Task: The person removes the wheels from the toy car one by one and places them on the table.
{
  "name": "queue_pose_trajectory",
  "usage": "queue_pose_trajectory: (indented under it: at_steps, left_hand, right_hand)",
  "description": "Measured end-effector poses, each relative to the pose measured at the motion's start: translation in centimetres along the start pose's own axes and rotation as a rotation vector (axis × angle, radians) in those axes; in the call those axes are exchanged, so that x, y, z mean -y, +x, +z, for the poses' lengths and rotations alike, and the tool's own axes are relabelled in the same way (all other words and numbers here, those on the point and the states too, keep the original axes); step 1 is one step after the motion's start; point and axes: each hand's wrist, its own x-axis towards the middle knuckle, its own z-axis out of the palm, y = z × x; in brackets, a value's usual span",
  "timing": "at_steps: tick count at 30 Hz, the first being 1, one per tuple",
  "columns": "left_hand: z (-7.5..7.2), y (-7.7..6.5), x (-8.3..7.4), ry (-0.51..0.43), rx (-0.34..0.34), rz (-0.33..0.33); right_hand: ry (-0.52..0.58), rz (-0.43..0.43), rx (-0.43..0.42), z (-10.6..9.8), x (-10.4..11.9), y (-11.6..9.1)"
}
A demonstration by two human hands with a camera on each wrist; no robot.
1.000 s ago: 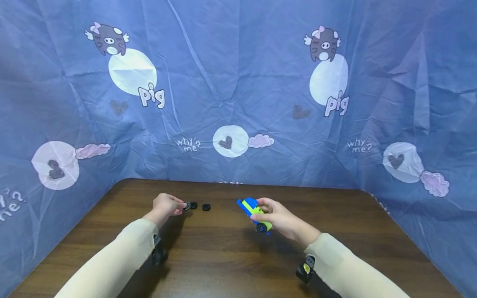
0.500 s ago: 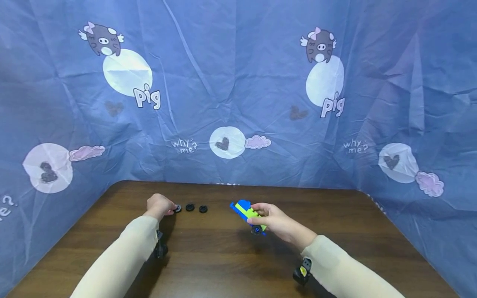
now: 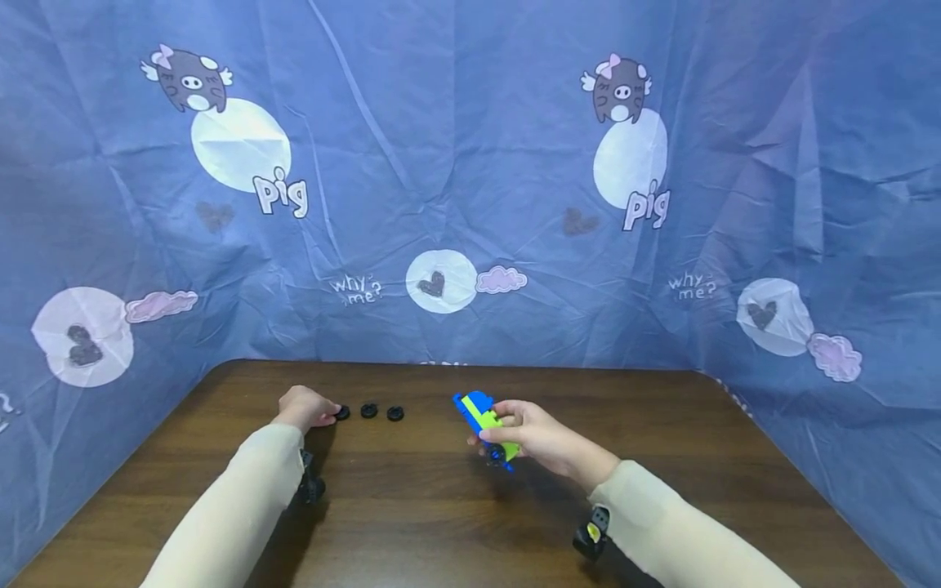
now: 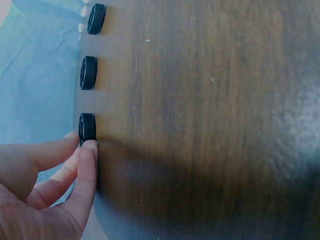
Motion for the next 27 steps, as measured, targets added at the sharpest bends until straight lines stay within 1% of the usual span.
queue_pose_trajectory:
  at_steps: [3, 4, 5, 7, 10, 11, 12, 15, 22, 25, 27]
  left_hand:
    - [-0.4, -0.5, 0.0, 0.023, 0.023, 0.022]
    - [-0.5, -0.7, -0.1, 0.044, 0.024, 0.041]
    - [-0.6, -0.9, -0.1, 0.089, 0.013, 0.068]
    - [-0.9, -1.4, -0.2, 0.195, -0.038, 0.136]
    - [-1.1, -2.2, -0.4, 0.354, -0.161, 0.229]
    - [-1.2, -2.5, -0.5, 0.394, -0.194, 0.258]
    - [-1.2, -2.8, -0.6, 0.407, -0.213, 0.282]
    - [-0.9, -3.3, -1.1, 0.386, -0.212, 0.318]
    - [-0.4, -4.7, -2.5, 0.405, -0.165, 0.324]
    - [-0.2, -5.7, -3.3, 0.353, -0.126, 0.319]
    - [0.0, -6.7, -4.0, 0.293, -0.076, 0.305]
  right_hand:
    - [-0.023, 0.005, -0.006, 0.0, 0.1, -0.1]
    - [-0.03, 0.006, -0.011, 0.0, 0.1, -0.1]
    - [-0.038, 0.006, -0.015, 0.0, 0.2, -0.1]
    - [-0.041, 0.005, -0.02, 0.1, 0.2, -0.2]
    - [-0.055, 0.0, -0.034, 0.3, 0.4, -0.3]
    - [-0.061, -0.001, -0.043, 0.4, 0.4, -0.3]
    - [-0.065, -0.001, -0.055, 0.5, 0.5, -0.3]
    - [-0.082, 0.005, -0.095, 0.5, 0.6, -0.3]
    - [-0.123, -0.004, -0.171, 0.3, 0.8, -0.4]
    - [-0.127, 0.004, -0.211, 0.3, 0.8, -0.3]
    - [-0.138, 0.012, -0.235, 0.3, 0.7, -0.2]
